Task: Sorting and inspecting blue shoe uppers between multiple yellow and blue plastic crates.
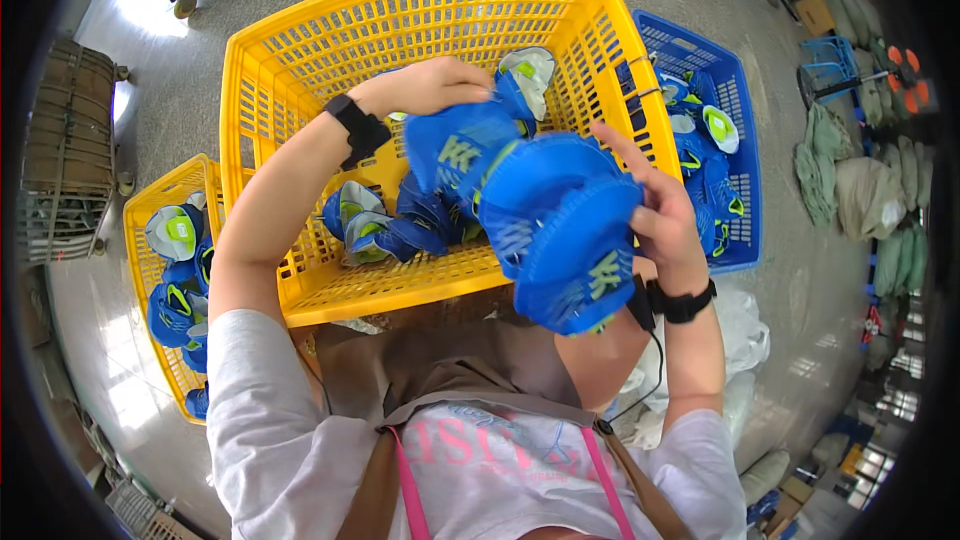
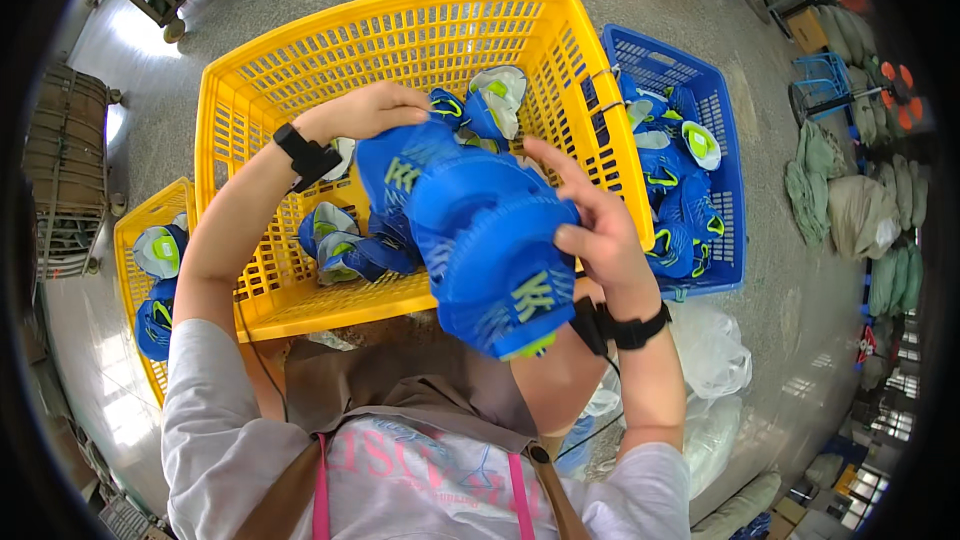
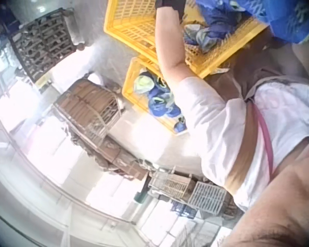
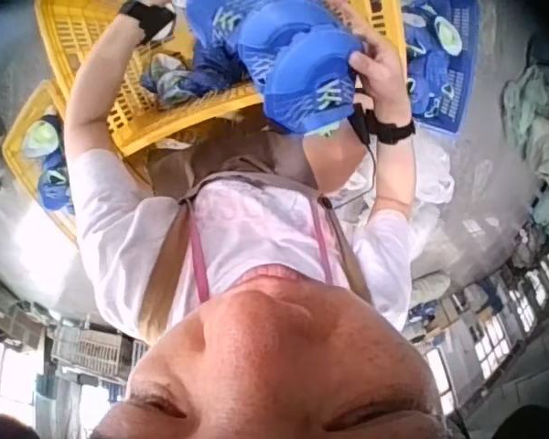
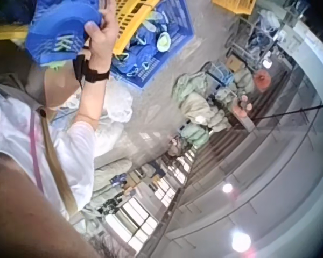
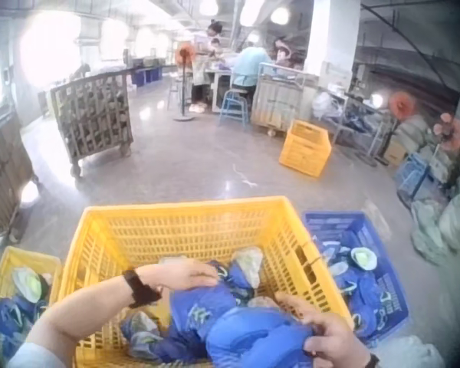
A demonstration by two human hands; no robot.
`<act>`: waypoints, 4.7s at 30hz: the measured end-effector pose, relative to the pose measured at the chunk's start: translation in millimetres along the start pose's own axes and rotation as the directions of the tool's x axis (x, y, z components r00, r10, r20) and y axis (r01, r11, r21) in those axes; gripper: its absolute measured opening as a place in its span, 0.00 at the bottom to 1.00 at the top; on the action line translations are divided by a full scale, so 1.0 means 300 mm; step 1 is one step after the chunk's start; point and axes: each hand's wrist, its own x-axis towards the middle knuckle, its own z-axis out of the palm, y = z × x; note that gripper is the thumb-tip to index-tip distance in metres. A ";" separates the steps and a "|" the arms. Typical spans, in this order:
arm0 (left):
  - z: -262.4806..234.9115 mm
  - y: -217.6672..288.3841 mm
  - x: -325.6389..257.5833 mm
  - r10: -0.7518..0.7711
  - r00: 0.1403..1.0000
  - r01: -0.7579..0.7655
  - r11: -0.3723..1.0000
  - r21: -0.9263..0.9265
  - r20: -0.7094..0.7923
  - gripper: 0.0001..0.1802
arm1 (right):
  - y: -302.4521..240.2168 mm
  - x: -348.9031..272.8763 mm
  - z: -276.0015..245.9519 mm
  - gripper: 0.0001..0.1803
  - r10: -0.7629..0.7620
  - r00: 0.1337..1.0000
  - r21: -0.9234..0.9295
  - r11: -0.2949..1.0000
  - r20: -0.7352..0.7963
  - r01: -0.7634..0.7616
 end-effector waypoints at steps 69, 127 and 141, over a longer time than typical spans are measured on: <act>0.241 0.785 -0.791 -0.525 0.640 0.272 0.838 -0.474 -0.561 0.40 | 0.099 -0.212 0.595 0.19 0.039 0.987 0.230 0.973 -0.157 -0.002; 0.012 0.463 -0.334 0.465 0.807 -0.185 0.785 0.591 -0.364 0.15 | 0.247 -0.052 0.210 0.35 0.582 0.777 -0.967 0.218 0.239 0.135; 0.100 0.824 -0.559 0.313 0.905 -0.404 0.845 -0.351 -0.288 0.10 | -0.227 -0.225 0.327 0.53 -0.364 0.911 -0.489 0.769 0.193 0.411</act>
